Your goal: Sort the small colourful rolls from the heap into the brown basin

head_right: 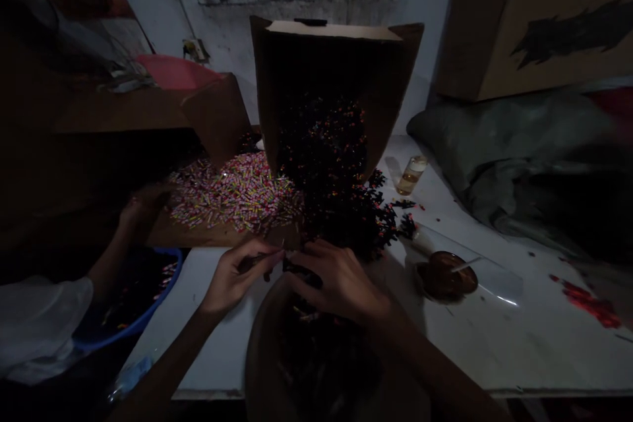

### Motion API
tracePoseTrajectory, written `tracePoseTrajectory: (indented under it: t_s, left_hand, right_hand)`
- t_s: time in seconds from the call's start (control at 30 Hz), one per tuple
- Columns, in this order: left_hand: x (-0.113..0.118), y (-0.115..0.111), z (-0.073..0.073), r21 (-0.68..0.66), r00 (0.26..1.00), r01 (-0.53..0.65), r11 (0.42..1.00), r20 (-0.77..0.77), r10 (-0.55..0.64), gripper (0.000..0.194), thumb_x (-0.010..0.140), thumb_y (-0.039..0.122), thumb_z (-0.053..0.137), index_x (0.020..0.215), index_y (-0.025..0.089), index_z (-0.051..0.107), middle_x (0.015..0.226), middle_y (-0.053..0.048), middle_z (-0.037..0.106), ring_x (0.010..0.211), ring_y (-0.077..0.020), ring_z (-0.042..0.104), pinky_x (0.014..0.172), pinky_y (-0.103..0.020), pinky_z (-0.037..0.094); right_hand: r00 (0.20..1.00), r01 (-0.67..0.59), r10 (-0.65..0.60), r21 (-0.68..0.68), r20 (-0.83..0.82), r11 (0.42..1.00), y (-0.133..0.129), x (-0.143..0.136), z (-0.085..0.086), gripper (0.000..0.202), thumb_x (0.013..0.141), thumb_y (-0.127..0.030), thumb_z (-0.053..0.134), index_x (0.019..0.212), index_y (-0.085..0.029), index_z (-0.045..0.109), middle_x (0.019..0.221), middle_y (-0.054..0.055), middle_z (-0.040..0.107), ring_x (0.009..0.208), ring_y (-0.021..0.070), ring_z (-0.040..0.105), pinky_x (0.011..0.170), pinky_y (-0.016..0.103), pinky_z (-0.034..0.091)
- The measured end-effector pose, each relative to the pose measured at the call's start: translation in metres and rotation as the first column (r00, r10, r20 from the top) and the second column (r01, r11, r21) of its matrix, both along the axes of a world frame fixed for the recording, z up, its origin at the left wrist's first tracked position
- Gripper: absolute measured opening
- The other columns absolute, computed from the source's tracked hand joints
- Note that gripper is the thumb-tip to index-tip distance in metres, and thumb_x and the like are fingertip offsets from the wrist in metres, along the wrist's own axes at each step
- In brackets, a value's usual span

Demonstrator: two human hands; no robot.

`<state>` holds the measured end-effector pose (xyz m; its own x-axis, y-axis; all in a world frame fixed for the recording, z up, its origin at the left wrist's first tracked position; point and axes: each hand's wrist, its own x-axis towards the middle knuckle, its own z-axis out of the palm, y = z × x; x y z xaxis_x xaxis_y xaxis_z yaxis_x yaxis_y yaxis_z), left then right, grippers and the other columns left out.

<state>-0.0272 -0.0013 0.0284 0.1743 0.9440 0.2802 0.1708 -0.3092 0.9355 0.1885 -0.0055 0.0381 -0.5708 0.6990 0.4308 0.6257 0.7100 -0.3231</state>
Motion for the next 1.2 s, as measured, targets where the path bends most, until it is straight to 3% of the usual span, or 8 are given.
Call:
tracePoseTrajectory:
  t_s: [0.23, 0.4, 0.5, 0.7, 0.9, 1.07, 1.2]
  left_hand:
    - [-0.011, 0.0, 0.001, 0.067, 0.991, 0.104, 0.992, -0.096, -0.098, 0.019, 0.088, 0.037, 0.072, 0.084, 0.019, 0.075, 0.084, -0.005, 0.077, 0.079, -0.0179, 0.07, 0.075, -0.027, 0.054]
    - [-0.013, -0.003, 0.007, 0.131, 0.979, 0.116, 0.985, -0.18, -0.092, 0.016, 0.089, 0.034, 0.07, 0.084, 0.02, 0.075, 0.085, -0.006, 0.077, 0.08, -0.0191, 0.07, 0.077, -0.028, 0.054]
    - [-0.013, -0.003, 0.005, 0.101, 0.972, 0.122, 0.987, -0.213, -0.099, 0.018, 0.089, 0.037, 0.07, 0.083, 0.02, 0.075, 0.084, -0.006, 0.077, 0.081, -0.0201, 0.069, 0.078, -0.029, 0.054]
    - [-0.014, 0.002, -0.006, -0.132, 0.972, 0.206, 0.97, -0.089, -0.219, 0.028, 0.084, 0.046, 0.074, 0.078, 0.018, 0.074, 0.074, -0.003, 0.072, 0.068, -0.0159, 0.063, 0.067, -0.025, 0.051]
    - [-0.01, -0.006, -0.014, -0.214, 0.98, 0.172, 0.962, -0.063, -0.189, 0.03, 0.081, 0.047, 0.076, 0.075, 0.018, 0.072, 0.071, -0.001, 0.068, 0.066, -0.0145, 0.059, 0.06, -0.022, 0.045]
    - [-0.001, -0.014, -0.036, -0.215, 0.974, 0.129, 0.968, -0.154, -0.164, 0.025, 0.084, 0.042, 0.073, 0.076, 0.018, 0.072, 0.073, -0.003, 0.072, 0.07, -0.0166, 0.063, 0.065, -0.024, 0.047]
    - [0.006, -0.008, -0.044, -0.233, 0.905, 0.229, 0.945, -0.306, -0.295, 0.02, 0.089, 0.037, 0.067, 0.083, 0.02, 0.077, 0.079, -0.003, 0.077, 0.075, -0.0194, 0.069, 0.069, -0.026, 0.051]
  right_hand:
    - [1.0, -0.015, 0.015, 0.03, 0.027, 0.999, -0.005, 0.0, -0.006, 0.021, 0.097, -0.036, 0.059, 0.105, -0.025, 0.075, 0.089, 0.005, 0.073, 0.085, 0.0193, 0.068, 0.066, 0.027, 0.049]
    - [1.0, -0.007, 0.007, 0.013, 0.005, 1.0, -0.008, 0.001, -0.01, 0.019, 0.096, -0.036, 0.062, 0.104, -0.025, 0.075, 0.092, 0.005, 0.075, 0.088, 0.0195, 0.07, 0.067, 0.027, 0.05]
    - [0.999, -0.052, 0.052, 0.014, -0.004, 0.999, -0.009, 0.002, -0.011, 0.02, 0.097, -0.035, 0.061, 0.107, -0.024, 0.074, 0.093, 0.006, 0.075, 0.089, 0.0192, 0.07, 0.069, 0.027, 0.05]
    - [0.998, -0.055, 0.055, 0.077, -0.003, 0.996, -0.012, 0.003, -0.018, 0.025, 0.099, -0.039, 0.056, 0.11, -0.025, 0.072, 0.101, 0.007, 0.074, 0.094, 0.0214, 0.067, 0.073, 0.031, 0.052]
    - [0.998, -0.062, 0.062, 0.051, 0.005, 0.997, -0.012, 0.006, -0.027, 0.024, 0.1, -0.036, 0.054, 0.111, -0.024, 0.072, 0.103, 0.007, 0.075, 0.096, 0.0228, 0.066, 0.08, 0.036, 0.054]
    - [0.999, -0.029, 0.03, -0.055, 0.025, 0.998, -0.012, 0.005, -0.052, 0.024, 0.099, -0.038, 0.056, 0.107, -0.025, 0.075, 0.1, 0.008, 0.076, 0.094, 0.0235, 0.069, 0.086, 0.038, 0.055]
    - [0.995, 0.023, -0.005, -0.181, 0.099, 0.983, -0.016, 0.018, -0.069, 0.026, 0.096, -0.037, 0.061, 0.116, -0.027, 0.074, 0.116, 0.009, 0.075, 0.111, 0.0276, 0.068, 0.094, 0.043, 0.055]
